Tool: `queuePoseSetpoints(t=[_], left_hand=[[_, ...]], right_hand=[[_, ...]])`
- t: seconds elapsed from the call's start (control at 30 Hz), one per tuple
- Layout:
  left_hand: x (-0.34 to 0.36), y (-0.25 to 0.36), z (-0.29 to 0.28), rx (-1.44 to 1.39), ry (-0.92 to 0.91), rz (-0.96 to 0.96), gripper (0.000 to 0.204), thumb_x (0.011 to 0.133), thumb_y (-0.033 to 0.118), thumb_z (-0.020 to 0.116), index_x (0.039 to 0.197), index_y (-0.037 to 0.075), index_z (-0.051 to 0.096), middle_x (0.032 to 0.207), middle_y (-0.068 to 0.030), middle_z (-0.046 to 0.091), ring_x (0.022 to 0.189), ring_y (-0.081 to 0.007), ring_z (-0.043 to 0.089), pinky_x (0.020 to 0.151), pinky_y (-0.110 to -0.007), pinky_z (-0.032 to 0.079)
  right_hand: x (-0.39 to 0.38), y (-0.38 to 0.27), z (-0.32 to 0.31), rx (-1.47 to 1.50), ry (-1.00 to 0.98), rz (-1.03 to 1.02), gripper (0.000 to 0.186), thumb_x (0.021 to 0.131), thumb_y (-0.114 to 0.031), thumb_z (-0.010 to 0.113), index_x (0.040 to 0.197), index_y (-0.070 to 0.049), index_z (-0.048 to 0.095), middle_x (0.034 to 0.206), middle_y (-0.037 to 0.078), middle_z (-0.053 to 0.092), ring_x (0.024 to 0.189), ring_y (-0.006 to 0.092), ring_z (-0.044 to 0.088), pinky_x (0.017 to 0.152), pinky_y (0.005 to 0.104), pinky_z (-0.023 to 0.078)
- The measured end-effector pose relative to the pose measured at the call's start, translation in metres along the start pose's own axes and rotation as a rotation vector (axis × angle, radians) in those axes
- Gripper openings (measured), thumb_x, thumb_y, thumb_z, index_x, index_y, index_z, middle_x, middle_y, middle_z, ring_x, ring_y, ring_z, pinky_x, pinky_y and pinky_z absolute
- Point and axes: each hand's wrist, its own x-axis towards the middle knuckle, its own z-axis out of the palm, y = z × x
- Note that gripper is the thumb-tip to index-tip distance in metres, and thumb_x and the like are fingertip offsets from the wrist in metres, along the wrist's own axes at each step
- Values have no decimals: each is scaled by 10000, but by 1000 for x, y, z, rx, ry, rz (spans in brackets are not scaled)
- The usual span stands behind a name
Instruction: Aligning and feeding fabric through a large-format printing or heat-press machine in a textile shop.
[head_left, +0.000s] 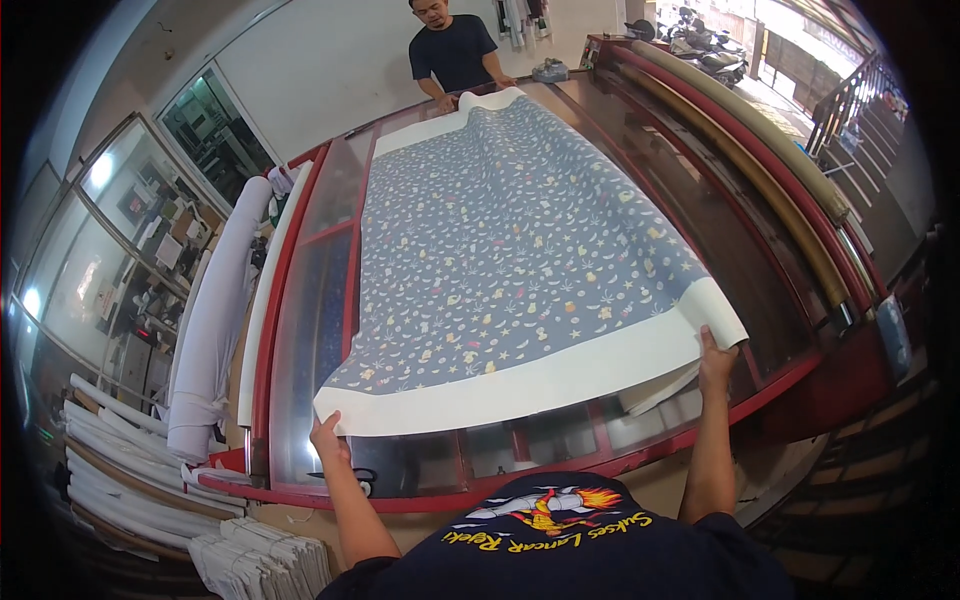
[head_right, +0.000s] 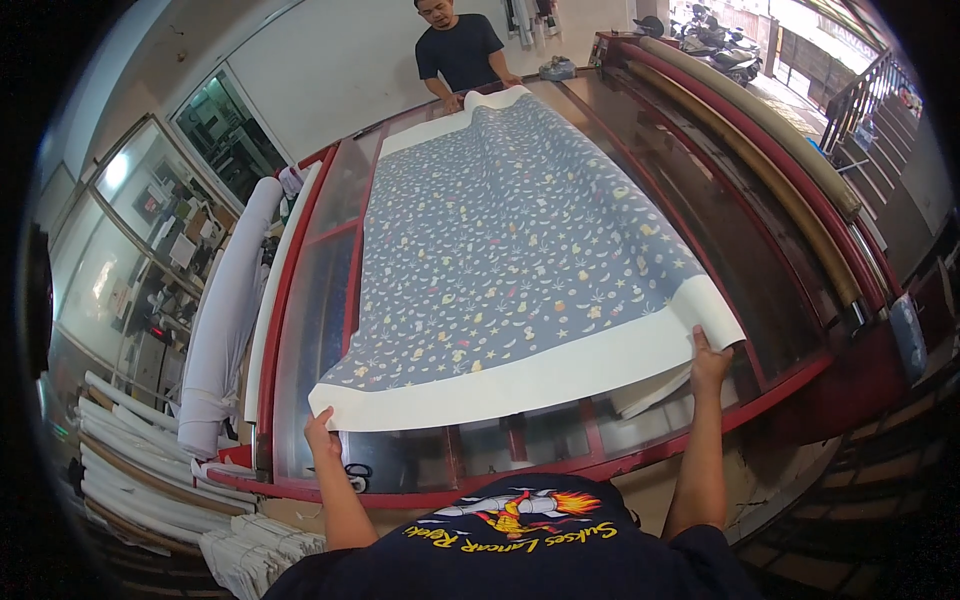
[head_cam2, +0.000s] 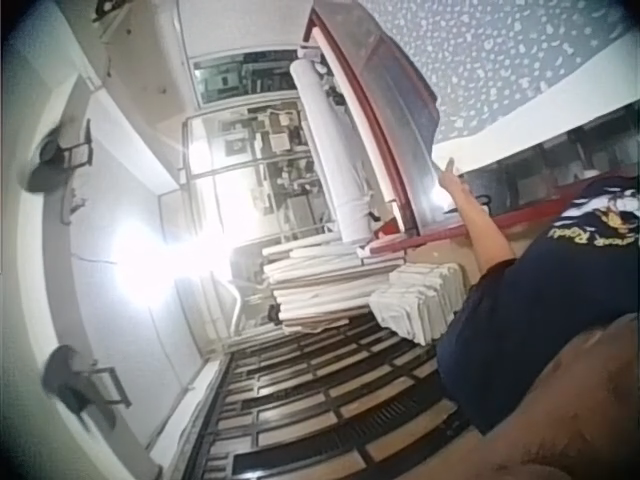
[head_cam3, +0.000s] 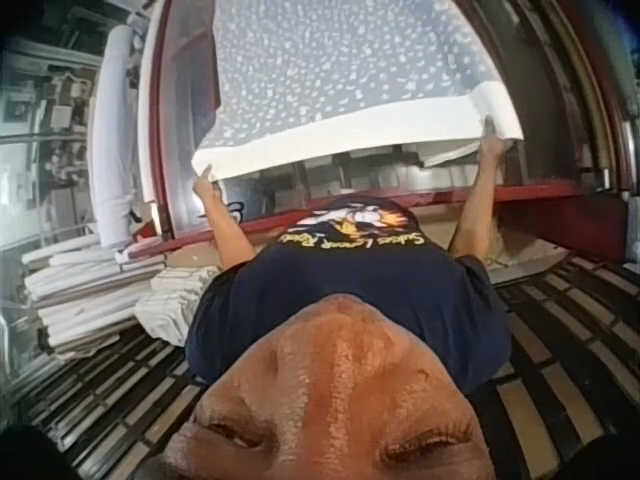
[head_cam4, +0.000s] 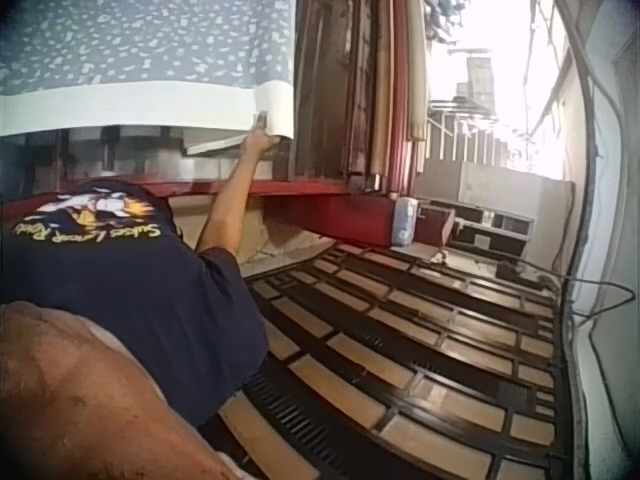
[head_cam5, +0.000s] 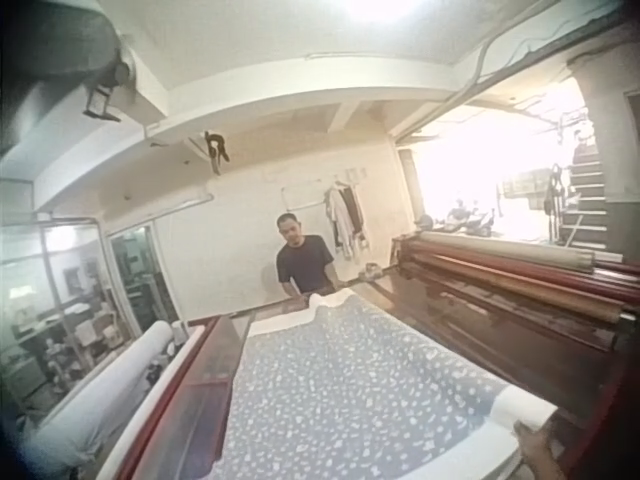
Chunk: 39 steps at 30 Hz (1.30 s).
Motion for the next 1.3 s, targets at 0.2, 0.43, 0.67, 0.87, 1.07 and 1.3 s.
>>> queuePoseSetpoints(t=[0.2,0.43,0.67,0.87,1.07,1.3], left_hand=[[10,7,-11,68,64,59,427,774,-67,630,1194,-48,552,1095,-138,623,991,-279,622,879,-377,508],[22,21,-20,95,86,132,484,765,-84,617,1241,-38,540,1132,-124,620,992,-272,627,870,-370,514],[30,20,-15,120,83,91,485,753,-90,614,1232,-38,552,1113,-128,629,975,-265,629,860,-357,511],[29,0,-12,207,317,-31,328,720,-43,696,1034,5,616,938,-89,626,748,-229,633,576,-321,499],[17,14,-62,671,617,118,425,761,14,675,1180,13,605,1012,-138,681,900,-314,666,758,-436,529],[-24,-30,133,1310,590,978,662,828,48,630,1433,2,364,1455,-211,407,1342,-346,396,1124,-413,300]], right_hand=[[-4,69,-13,-581,-111,-734,337,856,-17,691,1162,65,574,1143,152,643,1024,254,623,919,352,462],[-42,65,-19,958,-102,395,518,868,-99,650,1341,-2,460,1340,146,519,1229,351,489,1066,481,362],[35,52,-56,727,55,310,379,923,-79,599,1266,63,521,1251,157,580,1099,298,598,955,443,487],[66,48,-80,64,-94,-229,288,844,1,667,1124,45,615,1171,151,622,1075,244,604,927,378,474],[23,123,-66,-369,-659,-348,452,781,-77,643,1222,-9,574,1255,237,558,1190,429,492,1042,431,375],[29,147,-67,708,-286,562,494,881,-194,627,1295,24,470,1252,157,578,1112,324,584,979,448,452]])
